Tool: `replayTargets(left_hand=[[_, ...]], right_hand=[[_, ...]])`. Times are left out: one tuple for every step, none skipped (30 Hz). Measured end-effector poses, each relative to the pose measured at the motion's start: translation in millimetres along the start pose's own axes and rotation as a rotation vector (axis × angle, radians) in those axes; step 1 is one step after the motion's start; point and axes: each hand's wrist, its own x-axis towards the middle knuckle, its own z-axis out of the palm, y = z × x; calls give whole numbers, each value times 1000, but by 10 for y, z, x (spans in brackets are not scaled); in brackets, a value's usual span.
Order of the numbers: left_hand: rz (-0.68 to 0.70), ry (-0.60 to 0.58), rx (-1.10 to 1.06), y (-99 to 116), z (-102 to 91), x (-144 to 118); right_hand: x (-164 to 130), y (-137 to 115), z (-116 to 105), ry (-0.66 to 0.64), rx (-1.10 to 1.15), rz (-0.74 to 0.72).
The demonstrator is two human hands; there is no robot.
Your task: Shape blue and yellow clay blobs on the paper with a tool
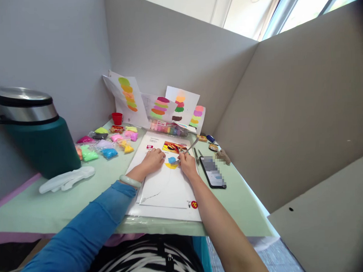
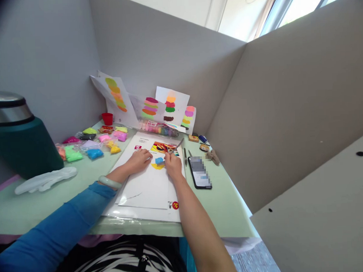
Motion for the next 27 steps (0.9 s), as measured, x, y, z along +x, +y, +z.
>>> replayTargets(left_hand=[[1, 0, -1, 0, -1, 0], [1, 1, -2, 0, -2, 1], [1, 2, -4, -1, -1, 1], [1, 2, -7, -2, 0, 2], [-1, 4, -9, -3, 2, 2], [-1, 6, -12, -5, 4, 2], [-1, 8, -14, -7, 8, 3], [1, 9, -17, -9, 11, 4], [5, 10, -21, -12, 14, 5], [7, 13, -28, -14, 17, 6], [7, 16, -36, -16, 18, 6], [5, 20, -44, -16, 19, 7], [2, 24, -52, -16, 19, 7], [-1, 26, -57, -15, 18, 5], [-5, 26, -58, -13, 17, 3], [-6, 24, -55, -10, 17, 0], [-5, 24, -52, -8, 17, -3], [-5, 25, -51, -7, 18, -6], [-5, 28, -55, -6, 21, -8], [-5, 36, -65, -8, 24, -9], [-3, 50, -86, -11, 26, -6], [-3, 74, -117, -15, 26, -1], [-11, 109, -157, -22, 24, 8], [-26, 153, -205, -30, 19, 20], [-49, 200, -259, -40, 12, 35], [-84, 245, -318, -51, 4, 50], [-127, 280, -381, -63, -4, 65]], right_hand=[[-4, 2, 3, -1, 15, -3], [-6, 2, 6, -1, 24, -5], [-8, -1, 8, -2, 23, -12], [-8, -6, 10, -4, 12, -19], [-7, -12, 11, -4, -3, -19], [-5, -20, 11, -2, -18, -12], [-3, -27, 9, 2, -30, -1], [-1, -34, 7, 8, -37, 13], [1, -39, 5, 12, -41, 26], [1, -42, 3, 16, -42, 33], [1, -42, 1, 19, -40, 36], [0, -40, 0, 21, -34, 35], [-1, -35, -1, 24, -24, 30], [-2, -29, -3, 30, -11, 23], [-2, -21, -5, 41, 7, 19], [-2, -13, -9, 55, 28, 19], [-2, -7, -13, 73, 52, 22], [-1, -1, -18, 94, 76, 29], [1, 2, -24, 113, 100, 41], [2, 2, -31, 129, 121, 53], [2, 1, -37, 142, 138, 66], [3, -2, -42, 151, 151, 79], [3, -6, -47, 157, 160, 92], [2, -11, -50, 158, 166, 101], [2, -16, -54, 159, 171, 106], [1, -20, -56, 160, 174, 108], [0, -25, -59, 161, 175, 109]])
